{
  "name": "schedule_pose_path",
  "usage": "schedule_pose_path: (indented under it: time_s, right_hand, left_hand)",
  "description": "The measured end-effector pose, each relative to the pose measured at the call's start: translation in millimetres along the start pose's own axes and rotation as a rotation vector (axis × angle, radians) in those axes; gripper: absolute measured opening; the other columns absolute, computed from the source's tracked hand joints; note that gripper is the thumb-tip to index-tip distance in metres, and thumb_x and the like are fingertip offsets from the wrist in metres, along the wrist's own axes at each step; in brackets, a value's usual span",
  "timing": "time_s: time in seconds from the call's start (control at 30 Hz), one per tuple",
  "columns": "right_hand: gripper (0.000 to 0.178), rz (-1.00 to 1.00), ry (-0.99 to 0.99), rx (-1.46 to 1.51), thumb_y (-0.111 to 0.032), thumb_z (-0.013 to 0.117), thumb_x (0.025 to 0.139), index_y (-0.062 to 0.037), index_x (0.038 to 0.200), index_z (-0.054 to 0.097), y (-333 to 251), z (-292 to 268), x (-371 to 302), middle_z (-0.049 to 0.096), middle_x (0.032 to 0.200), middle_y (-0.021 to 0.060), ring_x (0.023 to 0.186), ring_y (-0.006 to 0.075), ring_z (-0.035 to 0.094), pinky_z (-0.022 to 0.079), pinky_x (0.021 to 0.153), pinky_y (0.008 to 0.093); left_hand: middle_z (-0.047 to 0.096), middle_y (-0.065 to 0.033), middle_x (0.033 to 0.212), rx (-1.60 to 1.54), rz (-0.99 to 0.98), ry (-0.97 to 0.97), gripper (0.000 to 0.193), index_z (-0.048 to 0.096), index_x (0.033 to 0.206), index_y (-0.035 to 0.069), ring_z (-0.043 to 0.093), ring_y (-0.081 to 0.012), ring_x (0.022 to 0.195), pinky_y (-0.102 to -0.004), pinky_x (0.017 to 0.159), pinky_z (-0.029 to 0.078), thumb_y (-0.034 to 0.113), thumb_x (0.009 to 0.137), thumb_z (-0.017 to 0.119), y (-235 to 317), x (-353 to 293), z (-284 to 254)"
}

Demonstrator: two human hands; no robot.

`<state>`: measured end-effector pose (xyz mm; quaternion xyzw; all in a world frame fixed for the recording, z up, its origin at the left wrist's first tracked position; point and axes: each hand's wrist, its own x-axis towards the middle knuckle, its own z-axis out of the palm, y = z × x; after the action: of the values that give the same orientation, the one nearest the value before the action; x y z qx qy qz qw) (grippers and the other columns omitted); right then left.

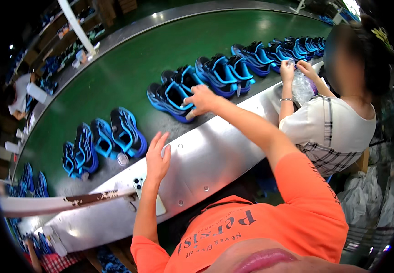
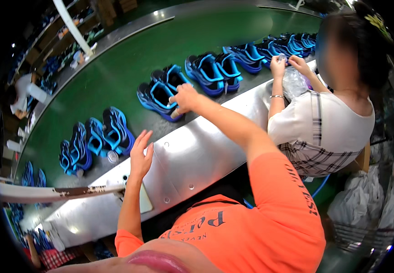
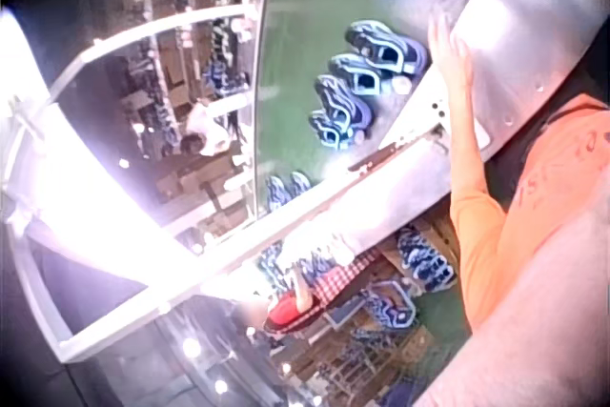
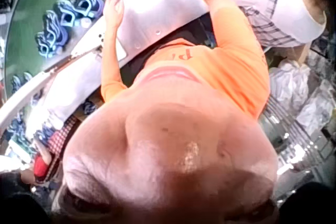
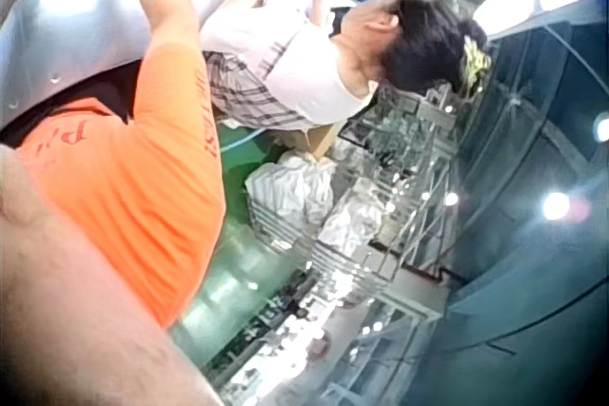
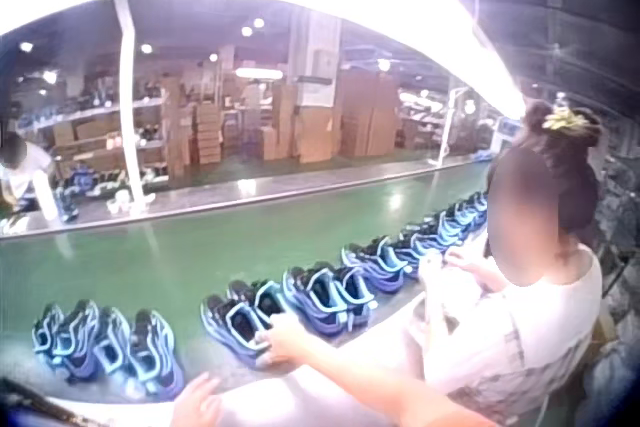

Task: The person wipes the upper and sides of blue and black sneakers with a small white cloth before placing them on a conveyor belt.

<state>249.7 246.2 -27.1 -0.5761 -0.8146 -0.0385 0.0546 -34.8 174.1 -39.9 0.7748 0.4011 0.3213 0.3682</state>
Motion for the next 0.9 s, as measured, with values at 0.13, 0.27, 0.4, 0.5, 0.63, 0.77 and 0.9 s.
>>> schedule_pose_path:
  time_s: [0.13,0.27,0.4,0.5,0.63,0.77,0.9]
  right_hand:
    - [0.063,0.079,-0.242,0.081,-0.066,0.071,0.063,-0.0245,0.111,0.072,-8.6,-6.8,28.3,0.070,0.099,0.0130,0.095,0.0284,0.066,0.052,0.080,0.0399]
    - [0.061,0.058,-0.367,0.307,-0.065,0.061,0.075,-0.0163,0.109,0.071,-72.5,-83.0,-8.9,0.070,0.084,0.0171,0.080,0.0352,0.067,0.054,0.072,0.0427]
    - [0.065,-0.221,-0.322,0.351,-0.071,0.066,0.067,-0.0145,0.098,0.072,-132.6,-74.2,-117.0,0.063,0.080,0.0169,0.076,0.0363,0.063,0.050,0.066,0.0460]
    - [0.071,-0.344,-0.294,0.443,-0.070,0.069,0.063,-0.0110,0.103,0.067,-171.5,-67.7,-168.9,0.057,0.076,0.0169,0.072,0.0358,0.060,0.047,0.066,0.0445]
    - [0.054,-0.360,-0.445,0.881,-0.049,0.075,0.073,-0.0119,0.112,0.067,-164.3,-106.2,-179.3,0.060,0.082,0.0132,0.078,0.0289,0.062,0.049,0.069,0.0382]
    - [0.052,-0.181,-0.004,0.823,-0.027,0.080,0.069,-0.0142,0.117,0.064,-144.9,-136.8,-165.2,0.058,0.092,0.0121,0.084,0.0295,0.059,0.048,0.070,0.0384]
    - [0.044,-0.225,-0.036,0.555,-0.018,0.078,0.068,-0.0189,0.109,0.063,-147.7,-70.0,-177.5,0.051,0.094,0.0105,0.089,0.0316,0.055,0.049,0.072,0.0401]
  left_hand:
    - [0.046,-0.0278,0.136,0.410,-0.010,0.477,0.047,0.049,0.130,-0.003,0.045,-0.0414,0.126,-0.0442,0.108,0.034,0.007,0.085,0.058,-93.8,38.9,-19.5]
    - [0.059,-0.0160,0.124,-0.165,-0.204,0.270,0.045,0.050,0.132,0.000,0.060,-0.0246,0.105,-0.0337,0.089,0.048,0.015,0.091,0.060,-35.2,1.3,-28.4]
    - [0.054,-0.0101,0.111,-0.242,-0.108,0.232,0.061,0.047,0.136,0.003,0.053,-0.0126,0.082,-0.0242,0.066,0.046,0.016,0.083,0.072,20.2,-62.9,4.5]
    - [0.046,-0.0087,0.094,-0.066,-0.242,0.242,0.057,0.053,0.127,0.004,0.051,-0.0170,0.077,-0.0293,0.064,0.043,0.017,0.077,0.076,42.8,-114.5,11.3]
    - [0.051,-0.0137,0.103,0.245,-0.142,0.155,0.056,0.054,0.126,0.006,0.055,-0.0281,0.087,-0.0353,0.076,0.047,0.009,0.074,0.073,60.2,-135.2,-2.5]
    - [0.056,-0.0126,0.116,0.026,0.020,0.148,0.050,0.061,0.117,0.008,0.054,-0.0319,0.097,-0.0376,0.086,0.046,0.001,0.068,0.067,88.2,-106.2,-13.3]
    - [0.059,-0.0086,0.109,0.161,0.115,-0.014,0.036,0.068,0.096,0.010,0.053,-0.0318,0.098,-0.0389,0.086,0.045,-0.003,0.064,0.061,86.2,-110.6,-5.3]
